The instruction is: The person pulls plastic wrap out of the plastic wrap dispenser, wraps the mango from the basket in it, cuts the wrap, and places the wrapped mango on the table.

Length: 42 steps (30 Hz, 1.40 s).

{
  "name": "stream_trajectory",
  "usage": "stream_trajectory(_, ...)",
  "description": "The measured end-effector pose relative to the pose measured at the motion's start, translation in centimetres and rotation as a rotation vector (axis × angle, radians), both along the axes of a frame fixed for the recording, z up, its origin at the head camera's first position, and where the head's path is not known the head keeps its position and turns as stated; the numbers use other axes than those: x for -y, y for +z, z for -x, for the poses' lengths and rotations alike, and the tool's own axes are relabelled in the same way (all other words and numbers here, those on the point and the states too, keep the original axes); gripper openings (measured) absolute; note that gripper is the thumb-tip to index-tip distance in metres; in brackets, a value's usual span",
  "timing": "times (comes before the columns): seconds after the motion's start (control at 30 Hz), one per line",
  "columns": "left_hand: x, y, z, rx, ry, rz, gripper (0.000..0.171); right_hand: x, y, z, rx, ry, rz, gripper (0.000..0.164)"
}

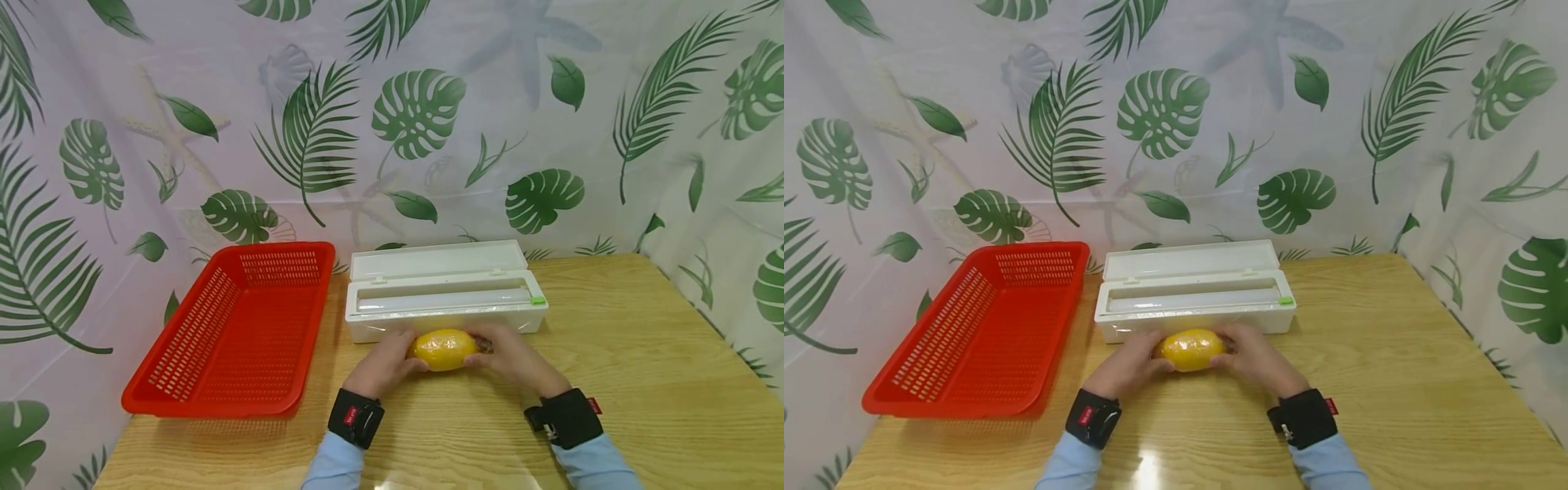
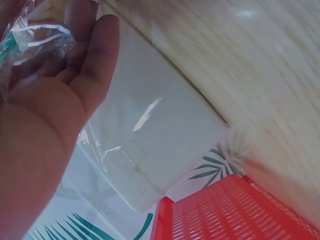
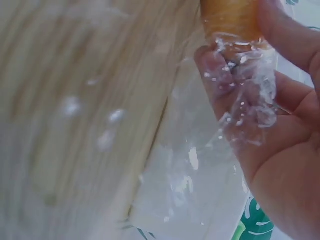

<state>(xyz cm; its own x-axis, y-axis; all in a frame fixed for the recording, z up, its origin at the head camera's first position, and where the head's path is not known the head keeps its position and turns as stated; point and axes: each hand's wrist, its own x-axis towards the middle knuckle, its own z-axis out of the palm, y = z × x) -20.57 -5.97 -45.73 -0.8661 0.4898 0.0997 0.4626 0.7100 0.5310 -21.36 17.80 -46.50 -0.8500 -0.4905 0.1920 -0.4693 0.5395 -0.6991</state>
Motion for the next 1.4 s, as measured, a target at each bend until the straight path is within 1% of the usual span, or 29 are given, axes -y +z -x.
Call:
stream_trajectory(0.13,0.0,-0.12,-0.01,0.046,0.0,-0.001,0.037,0.05,-0.15,0.0,-0.016,0.011,-0.021,0.039)
stream_trajectory(0.27,0.02,-0.32,0.1,0.07,-0.001,-0.016,0.035,0.09,-0.22,0.07,-0.025,0.017,-0.044,0.038)
stream_trajectory(0.4,0.06,-0.66,0.38,0.079,-0.006,-0.04,0.036,0.09,-0.26,0.21,-0.03,0.022,-0.064,0.037)
stream_trajectory(0.5,0.12,-0.78,0.44,0.071,-0.014,-0.036,0.036,0.08,-0.23,0.23,-0.04,0.032,-0.077,0.036)
stream_trajectory(0.67,0.31,-0.38,0.12,0.065,-0.037,-0.024,0.032,-0.06,0.05,-0.02,-0.059,0.057,-0.086,0.036)
stream_trajectory(0.8,0.32,0.05,0.05,0.07,-0.049,-0.017,0.028,-0.23,0.32,-0.07,-0.055,0.073,-0.085,0.037)
stream_trajectory(0.9,0.15,0.07,0.07,0.076,-0.045,0.0,0.028,-0.18,0.32,-0.1,-0.056,0.089,-0.078,0.034)
stream_trajectory(1.07,0.02,-0.09,0.0,0.113,-0.026,0.026,0.03,0.03,0.17,-0.22,-0.056,0.105,-0.083,0.032)
stream_trajectory(1.2,0.13,-0.12,0.06,0.121,-0.021,0.026,0.03,0.11,0.23,-0.32,-0.043,0.105,-0.086,0.033)
stream_trajectory(1.3,0.28,-0.05,0.1,0.131,-0.028,0.019,0.03,0.09,0.37,-0.38,-0.041,0.101,-0.082,0.03)
stream_trajectory(1.4,0.36,0.21,0.02,0.151,-0.02,0.019,0.031,0.11,0.55,-0.4,-0.045,0.096,-0.08,0.026)
